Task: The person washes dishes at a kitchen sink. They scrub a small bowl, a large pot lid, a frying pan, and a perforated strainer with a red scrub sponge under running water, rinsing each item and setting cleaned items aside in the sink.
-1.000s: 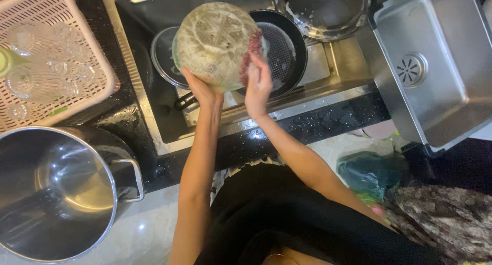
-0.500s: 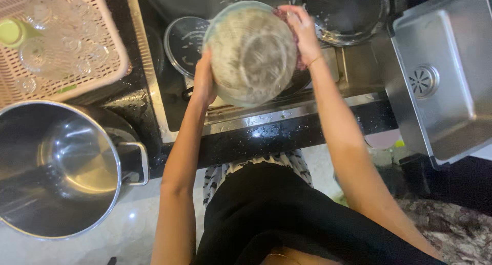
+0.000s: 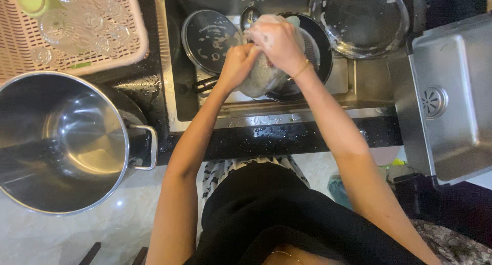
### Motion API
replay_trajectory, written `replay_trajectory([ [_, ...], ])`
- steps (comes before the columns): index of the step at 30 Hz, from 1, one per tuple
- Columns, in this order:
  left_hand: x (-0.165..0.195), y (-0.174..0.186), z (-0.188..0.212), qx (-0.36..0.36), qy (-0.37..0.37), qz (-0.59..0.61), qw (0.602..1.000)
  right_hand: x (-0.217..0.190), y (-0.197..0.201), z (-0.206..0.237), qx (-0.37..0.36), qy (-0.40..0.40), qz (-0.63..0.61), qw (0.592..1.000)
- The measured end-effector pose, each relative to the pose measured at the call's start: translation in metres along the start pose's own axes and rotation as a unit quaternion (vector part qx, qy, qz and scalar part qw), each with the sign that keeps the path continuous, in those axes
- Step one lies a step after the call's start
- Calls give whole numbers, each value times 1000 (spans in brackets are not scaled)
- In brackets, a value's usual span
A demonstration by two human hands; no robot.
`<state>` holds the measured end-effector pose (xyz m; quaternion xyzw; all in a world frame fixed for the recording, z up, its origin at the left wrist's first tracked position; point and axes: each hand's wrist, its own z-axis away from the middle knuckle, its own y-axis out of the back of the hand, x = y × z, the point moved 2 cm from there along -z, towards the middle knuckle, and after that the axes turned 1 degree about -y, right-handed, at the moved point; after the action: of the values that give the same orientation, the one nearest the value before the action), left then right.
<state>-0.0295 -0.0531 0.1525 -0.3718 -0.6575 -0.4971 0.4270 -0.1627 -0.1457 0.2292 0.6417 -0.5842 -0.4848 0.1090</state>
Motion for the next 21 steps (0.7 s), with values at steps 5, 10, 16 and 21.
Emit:
replay_trajectory([
  [5, 11, -4, 11, -29, -16, -39, 999, 13, 2, 9, 41, -78, -60, 994],
  [10, 15, -4, 20, -47, -49, -47, 997, 67, -4, 41, 88, -206, -170, 960],
  [16, 38, -8, 37, -47, -163, -42, 985, 156, 12, 95, 163, -388, -489, 764],
  [21, 58, -6, 32, -23, -329, -135, 934, 161, -5, 126, 205, -387, -747, 500],
])
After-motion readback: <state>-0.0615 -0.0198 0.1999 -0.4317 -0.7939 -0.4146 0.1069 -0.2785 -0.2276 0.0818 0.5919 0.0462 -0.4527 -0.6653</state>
